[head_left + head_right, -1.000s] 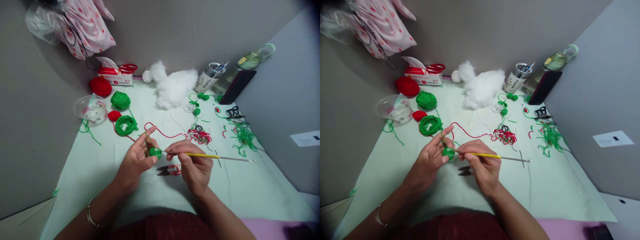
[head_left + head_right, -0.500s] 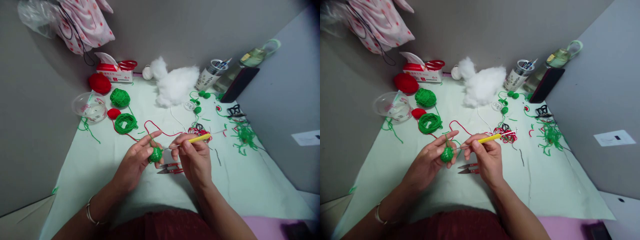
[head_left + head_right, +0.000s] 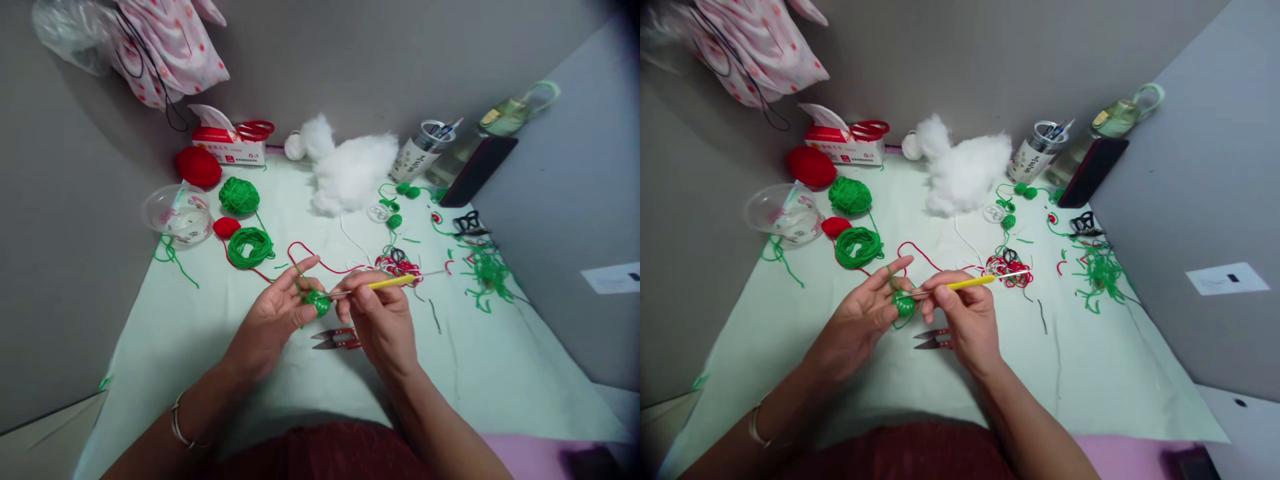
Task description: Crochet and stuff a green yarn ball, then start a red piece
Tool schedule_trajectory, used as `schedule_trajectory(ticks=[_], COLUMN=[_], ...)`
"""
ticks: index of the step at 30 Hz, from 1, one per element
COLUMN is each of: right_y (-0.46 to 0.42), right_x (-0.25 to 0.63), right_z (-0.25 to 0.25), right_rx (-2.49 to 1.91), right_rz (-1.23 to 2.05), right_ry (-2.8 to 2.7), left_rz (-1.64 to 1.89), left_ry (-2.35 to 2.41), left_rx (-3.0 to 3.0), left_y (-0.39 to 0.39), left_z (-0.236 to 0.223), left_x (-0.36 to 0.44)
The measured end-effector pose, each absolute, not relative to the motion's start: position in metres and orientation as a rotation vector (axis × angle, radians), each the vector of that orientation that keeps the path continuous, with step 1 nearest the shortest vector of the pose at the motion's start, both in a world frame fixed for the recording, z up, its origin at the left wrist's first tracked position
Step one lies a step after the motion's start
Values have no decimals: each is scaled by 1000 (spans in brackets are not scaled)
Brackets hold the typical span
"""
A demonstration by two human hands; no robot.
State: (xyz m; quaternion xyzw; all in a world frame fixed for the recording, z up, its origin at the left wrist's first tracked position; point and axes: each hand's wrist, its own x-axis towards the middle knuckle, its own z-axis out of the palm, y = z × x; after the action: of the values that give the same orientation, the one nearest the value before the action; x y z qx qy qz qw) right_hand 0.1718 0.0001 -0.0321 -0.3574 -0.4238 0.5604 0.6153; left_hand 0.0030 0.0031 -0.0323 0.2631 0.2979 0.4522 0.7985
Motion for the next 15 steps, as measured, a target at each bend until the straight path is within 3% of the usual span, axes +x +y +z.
schedule_trajectory(ticks=[15], right_y=[3], right_x=[171], right_z=[-43], right_rx=[-947], right_rz=[1238], right_ry=[-1018], left_rz=[952], left_ry=[821], left_rx=[708], left_y=[-4], left_z=[-37], left_x=[4])
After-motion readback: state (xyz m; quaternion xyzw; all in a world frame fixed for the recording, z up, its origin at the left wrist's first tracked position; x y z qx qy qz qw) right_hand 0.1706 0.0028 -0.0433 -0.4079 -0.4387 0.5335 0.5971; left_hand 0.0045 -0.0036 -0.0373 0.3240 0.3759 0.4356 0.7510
